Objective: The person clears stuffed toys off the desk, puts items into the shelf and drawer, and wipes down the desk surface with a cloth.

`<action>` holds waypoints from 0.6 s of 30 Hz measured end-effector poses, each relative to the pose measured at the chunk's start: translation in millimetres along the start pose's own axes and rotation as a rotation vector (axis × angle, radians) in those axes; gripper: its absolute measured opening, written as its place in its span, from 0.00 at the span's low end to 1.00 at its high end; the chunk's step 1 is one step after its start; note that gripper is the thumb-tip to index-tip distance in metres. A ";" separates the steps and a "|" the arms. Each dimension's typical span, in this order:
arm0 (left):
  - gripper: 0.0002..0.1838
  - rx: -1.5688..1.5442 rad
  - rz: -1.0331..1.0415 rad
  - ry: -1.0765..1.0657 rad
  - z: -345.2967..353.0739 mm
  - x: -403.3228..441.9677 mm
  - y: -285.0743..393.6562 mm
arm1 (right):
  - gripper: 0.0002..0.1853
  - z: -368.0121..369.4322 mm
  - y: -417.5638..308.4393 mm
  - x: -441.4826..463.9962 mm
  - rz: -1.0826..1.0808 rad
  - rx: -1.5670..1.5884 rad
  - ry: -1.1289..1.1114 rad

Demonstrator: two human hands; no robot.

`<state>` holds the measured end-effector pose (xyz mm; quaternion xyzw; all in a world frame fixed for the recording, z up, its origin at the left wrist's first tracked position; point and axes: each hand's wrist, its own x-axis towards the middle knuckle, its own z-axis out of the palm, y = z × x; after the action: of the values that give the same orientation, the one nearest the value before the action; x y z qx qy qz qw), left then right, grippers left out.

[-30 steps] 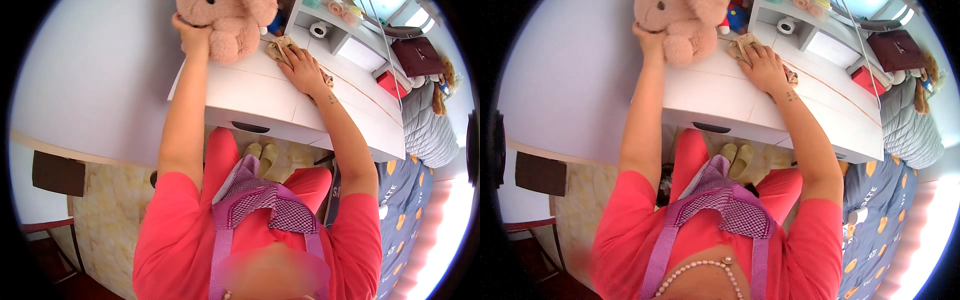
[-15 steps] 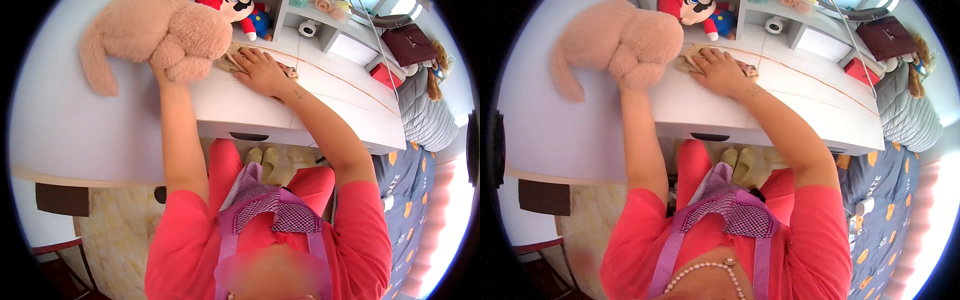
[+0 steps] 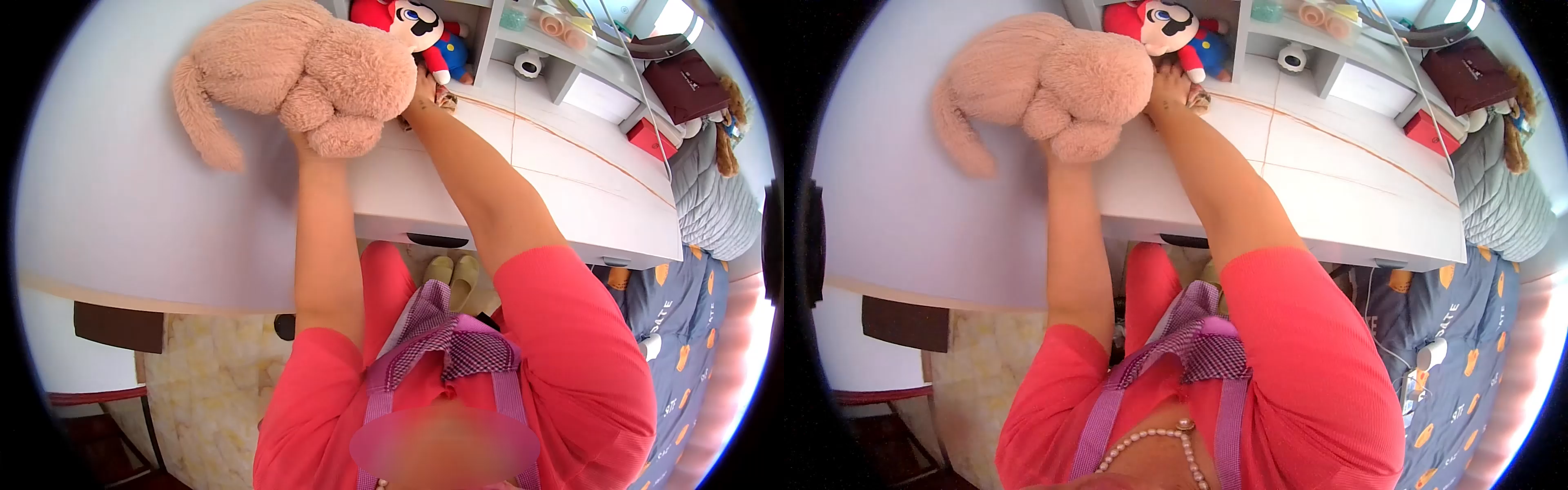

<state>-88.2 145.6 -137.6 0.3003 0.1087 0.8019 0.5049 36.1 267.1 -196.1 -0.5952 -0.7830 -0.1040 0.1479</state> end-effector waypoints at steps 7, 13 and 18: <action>0.32 -0.328 -0.154 -0.174 -21.1 13.8 -8.3 | 0.27 -8.6 3.3 -35.8 -0.527 0.153 0.019; 0.32 -0.359 -0.177 -0.253 -5.4 5.3 1.6 | 0.25 -99.3 43.1 -162.1 -0.962 0.386 -0.109; 0.31 -0.496 -0.188 -0.476 6.1 3.5 3.8 | 0.26 -145.2 129.1 -206.4 -0.776 0.328 -0.341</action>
<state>-88.5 146.1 -129.7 0.3358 -0.1828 0.6617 0.6450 227.2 66.7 -135.4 -0.2351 -0.9674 0.0732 0.0591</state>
